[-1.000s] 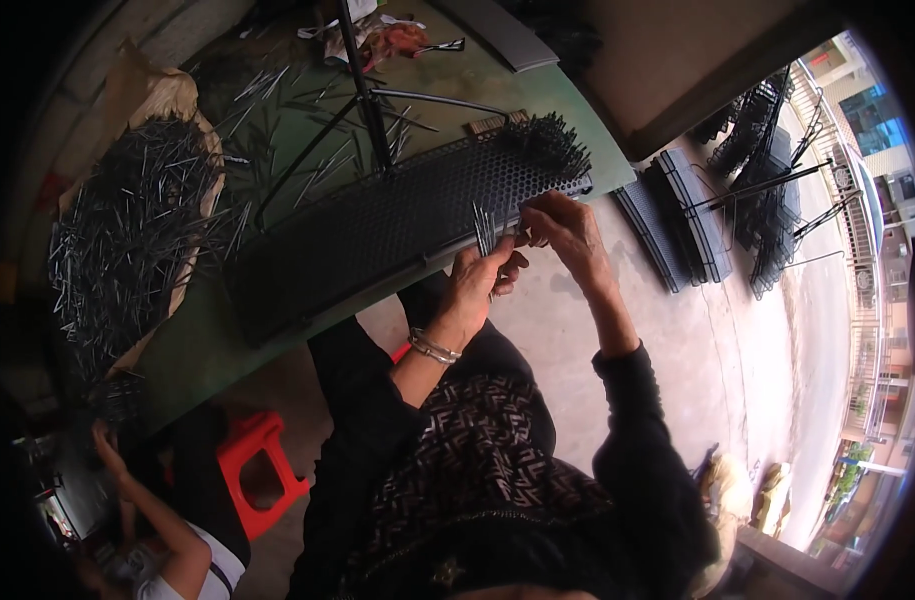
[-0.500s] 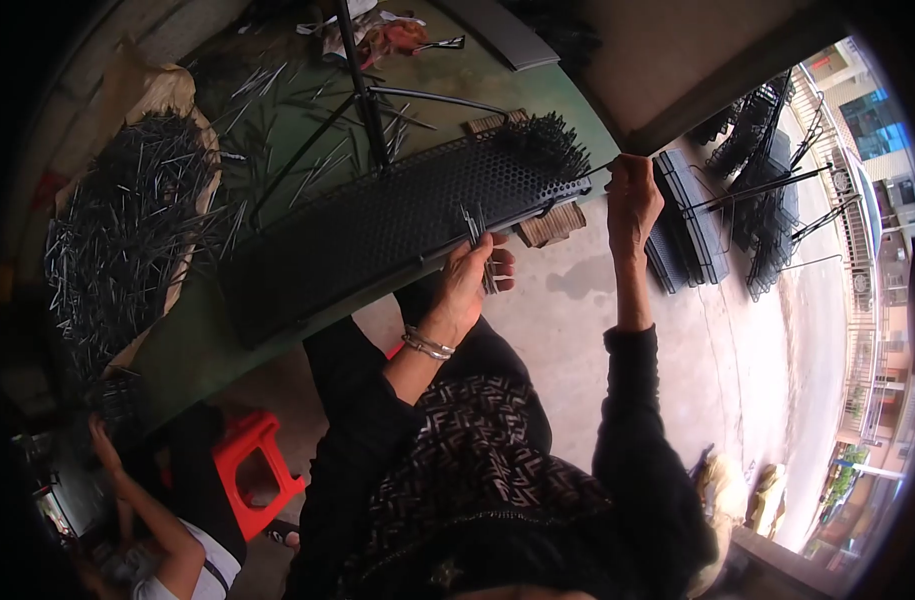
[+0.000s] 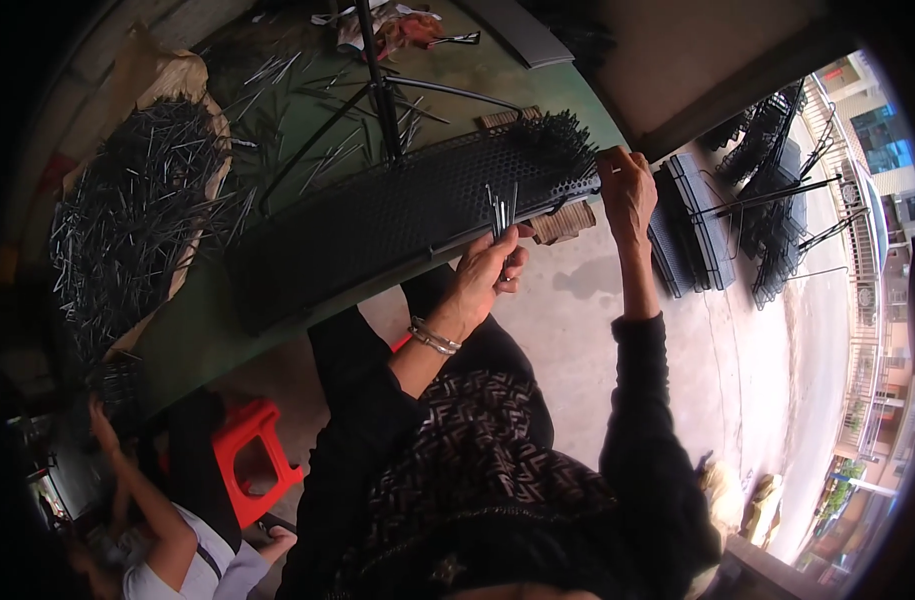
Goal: Manually inserting metal spikes into a wire mesh grid.
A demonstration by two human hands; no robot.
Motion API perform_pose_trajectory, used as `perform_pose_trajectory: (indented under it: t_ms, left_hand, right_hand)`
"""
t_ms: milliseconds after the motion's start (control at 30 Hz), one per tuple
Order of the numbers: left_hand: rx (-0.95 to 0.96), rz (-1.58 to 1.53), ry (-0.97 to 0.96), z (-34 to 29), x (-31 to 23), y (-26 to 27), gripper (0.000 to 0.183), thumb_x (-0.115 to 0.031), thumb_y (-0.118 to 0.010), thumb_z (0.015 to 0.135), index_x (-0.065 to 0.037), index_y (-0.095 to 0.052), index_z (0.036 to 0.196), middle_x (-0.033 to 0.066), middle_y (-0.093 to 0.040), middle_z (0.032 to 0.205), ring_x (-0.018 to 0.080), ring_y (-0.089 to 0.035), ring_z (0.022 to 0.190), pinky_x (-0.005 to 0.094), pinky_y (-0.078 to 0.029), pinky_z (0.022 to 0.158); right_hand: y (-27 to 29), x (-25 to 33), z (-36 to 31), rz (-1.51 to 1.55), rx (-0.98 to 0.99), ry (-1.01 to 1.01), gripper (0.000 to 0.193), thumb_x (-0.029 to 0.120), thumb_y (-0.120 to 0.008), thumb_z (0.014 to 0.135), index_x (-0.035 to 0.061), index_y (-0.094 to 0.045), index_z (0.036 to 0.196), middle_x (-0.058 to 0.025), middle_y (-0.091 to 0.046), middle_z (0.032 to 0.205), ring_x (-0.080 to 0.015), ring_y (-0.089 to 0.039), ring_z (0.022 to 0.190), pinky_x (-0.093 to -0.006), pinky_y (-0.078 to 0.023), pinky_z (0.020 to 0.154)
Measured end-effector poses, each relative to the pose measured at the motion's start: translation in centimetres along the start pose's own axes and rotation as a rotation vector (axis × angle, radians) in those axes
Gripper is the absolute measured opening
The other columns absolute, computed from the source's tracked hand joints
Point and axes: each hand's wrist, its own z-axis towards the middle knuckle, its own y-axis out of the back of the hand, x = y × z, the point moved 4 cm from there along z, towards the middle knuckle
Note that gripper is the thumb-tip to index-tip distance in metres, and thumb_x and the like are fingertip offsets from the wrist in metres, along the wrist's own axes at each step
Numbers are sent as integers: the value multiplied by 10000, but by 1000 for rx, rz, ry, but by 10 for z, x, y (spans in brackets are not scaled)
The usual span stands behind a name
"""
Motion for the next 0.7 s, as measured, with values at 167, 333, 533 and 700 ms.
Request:
perform_pose_trajectory:
  t_ms: [167, 333, 533, 700]
  left_hand:
    - [46, 27, -31, -4, -4, -5, 293, -335, -540, 995, -57, -608, 1059, -48, -458, 729, 49, -361, 598, 199, -287, 515]
    - [86, 14, -45, -6, -6, -5, 297, -334, -514, 1007, -55, -602, 1052, -50, -429, 718, 56, -345, 593, 210, -292, 517]
    - [207, 102, -23, -8, -11, -8, 330, -340, -484, 1021, -31, -590, 1066, -51, -407, 733, 53, -338, 604, 207, -284, 513]
    - [392, 160, 75, -10, -12, -2, 376, -362, -494, 1017, -6, -599, 1078, -55, -422, 764, 42, -353, 616, 201, -285, 505]
  right_hand:
    - [-14, -7, -5, -23, 166, 28, 191, 292, -629, 872, 108, -661, 910, -140, -639, 868, -320, -633, 805, -406, -486, 716]
    - [0, 16, -19, 163, 193, -76, 320, 330, -622, 908, 15, -646, 859, -148, -637, 757, -312, -627, 747, -388, -470, 681]
    - [-20, 58, -54, 758, 1017, -207, 410, 406, -701, 877, 5, -665, 803, -21, -616, 718, -107, -558, 714, -283, -450, 683]
    - [-30, 52, -60, 850, 958, -371, 301, 308, -779, 811, 22, -714, 876, -23, -667, 771, -109, -592, 752, -277, -462, 733]
